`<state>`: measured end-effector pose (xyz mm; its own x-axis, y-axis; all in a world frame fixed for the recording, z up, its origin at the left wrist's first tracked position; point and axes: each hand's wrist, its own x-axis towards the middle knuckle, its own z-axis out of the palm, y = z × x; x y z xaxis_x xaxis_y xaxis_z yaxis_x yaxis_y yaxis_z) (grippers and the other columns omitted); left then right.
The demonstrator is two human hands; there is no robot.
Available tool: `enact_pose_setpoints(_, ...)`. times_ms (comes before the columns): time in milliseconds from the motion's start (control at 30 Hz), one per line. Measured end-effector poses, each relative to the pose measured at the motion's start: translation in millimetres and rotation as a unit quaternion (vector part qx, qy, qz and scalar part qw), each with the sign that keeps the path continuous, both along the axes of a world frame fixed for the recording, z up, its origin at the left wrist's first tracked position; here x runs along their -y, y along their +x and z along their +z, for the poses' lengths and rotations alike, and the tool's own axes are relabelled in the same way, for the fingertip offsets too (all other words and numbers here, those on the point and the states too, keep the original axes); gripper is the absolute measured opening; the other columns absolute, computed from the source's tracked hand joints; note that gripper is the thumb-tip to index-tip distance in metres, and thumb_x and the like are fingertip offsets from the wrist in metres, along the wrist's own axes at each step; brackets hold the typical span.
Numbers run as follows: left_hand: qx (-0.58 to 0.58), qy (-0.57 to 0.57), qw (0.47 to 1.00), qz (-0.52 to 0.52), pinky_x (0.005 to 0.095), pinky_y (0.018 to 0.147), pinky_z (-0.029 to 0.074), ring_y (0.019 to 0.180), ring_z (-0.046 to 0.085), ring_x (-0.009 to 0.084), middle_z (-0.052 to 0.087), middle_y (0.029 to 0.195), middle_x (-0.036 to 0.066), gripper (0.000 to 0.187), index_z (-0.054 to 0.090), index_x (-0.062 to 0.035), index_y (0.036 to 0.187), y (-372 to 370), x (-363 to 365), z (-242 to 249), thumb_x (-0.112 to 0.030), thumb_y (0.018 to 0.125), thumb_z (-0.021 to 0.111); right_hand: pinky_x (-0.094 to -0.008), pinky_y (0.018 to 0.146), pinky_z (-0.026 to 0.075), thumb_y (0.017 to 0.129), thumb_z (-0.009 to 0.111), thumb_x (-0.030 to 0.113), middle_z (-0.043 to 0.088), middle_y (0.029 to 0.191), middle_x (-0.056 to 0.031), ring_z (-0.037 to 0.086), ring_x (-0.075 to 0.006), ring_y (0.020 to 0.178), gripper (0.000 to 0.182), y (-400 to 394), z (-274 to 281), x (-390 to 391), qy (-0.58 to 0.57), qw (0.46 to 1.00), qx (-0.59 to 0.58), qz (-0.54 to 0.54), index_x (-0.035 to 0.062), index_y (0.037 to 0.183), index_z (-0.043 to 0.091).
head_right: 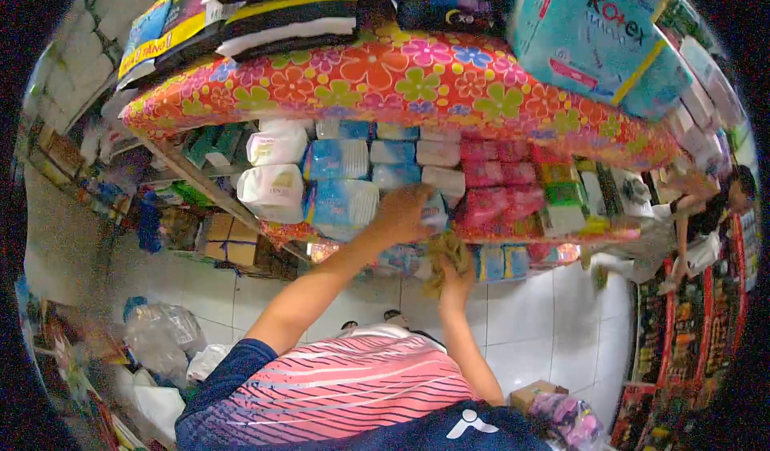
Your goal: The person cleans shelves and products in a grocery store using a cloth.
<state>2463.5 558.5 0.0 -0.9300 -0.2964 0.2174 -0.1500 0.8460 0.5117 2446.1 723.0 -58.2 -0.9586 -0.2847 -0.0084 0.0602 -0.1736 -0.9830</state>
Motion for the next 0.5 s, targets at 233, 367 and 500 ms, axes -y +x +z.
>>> enact_pose_setpoints(233, -0.115, 0.640, 0.758, -0.046, 0.0320, 0.091, 0.032, 0.111, 0.039, 0.0239, 0.039, 0.120, 0.013, 0.072, 0.025, -0.0007, 0.124, 49, 1, 36, -0.031, 0.069, 0.061, -0.0276, 0.082, 0.036, 0.071, 0.053, 0.002, 0.052, 0.102, -0.0097, 0.048, -0.0166, 0.092, 0.036, 13, 101, 39, -0.052, 0.974, -0.204, -0.078, -0.0039, 0.106, 0.046)
enact_pose_setpoints(367, -0.163, 0.820, 0.533, -0.129, 0.0329, 0.088, 0.036, 0.105, 0.044, 0.0239, 0.044, 0.114, 0.013, 0.053, 0.033, -0.0021, 0.119, 93, 20, 30, -0.029, 0.077, 0.050, -0.0274, 0.084, 0.035, 0.069, 0.057, 0.004, 0.052, 0.104, -0.0105, 0.047, -0.0166, 0.096, 0.037, 30, 145, 54, -0.057, 0.964, -0.251, 0.068, -0.0025, 0.104, 0.049)
enact_pose_setpoints(500, -0.165, 0.861, 0.479, -0.053, 0.0358, 0.071, 0.047, 0.079, 0.056, 0.0239, 0.055, 0.091, 0.011, 0.031, 0.048, -0.0059, 0.102, 111, 21, 16, -0.023, 0.076, 0.051, -0.0353, 0.087, 0.037, 0.069, 0.057, 0.010, 0.051, 0.109, -0.0104, 0.047, -0.0289, 0.101, 0.033, 60, 118, 64, 0.071, 0.873, -0.474, 0.095, 0.0073, 0.101, 0.055)
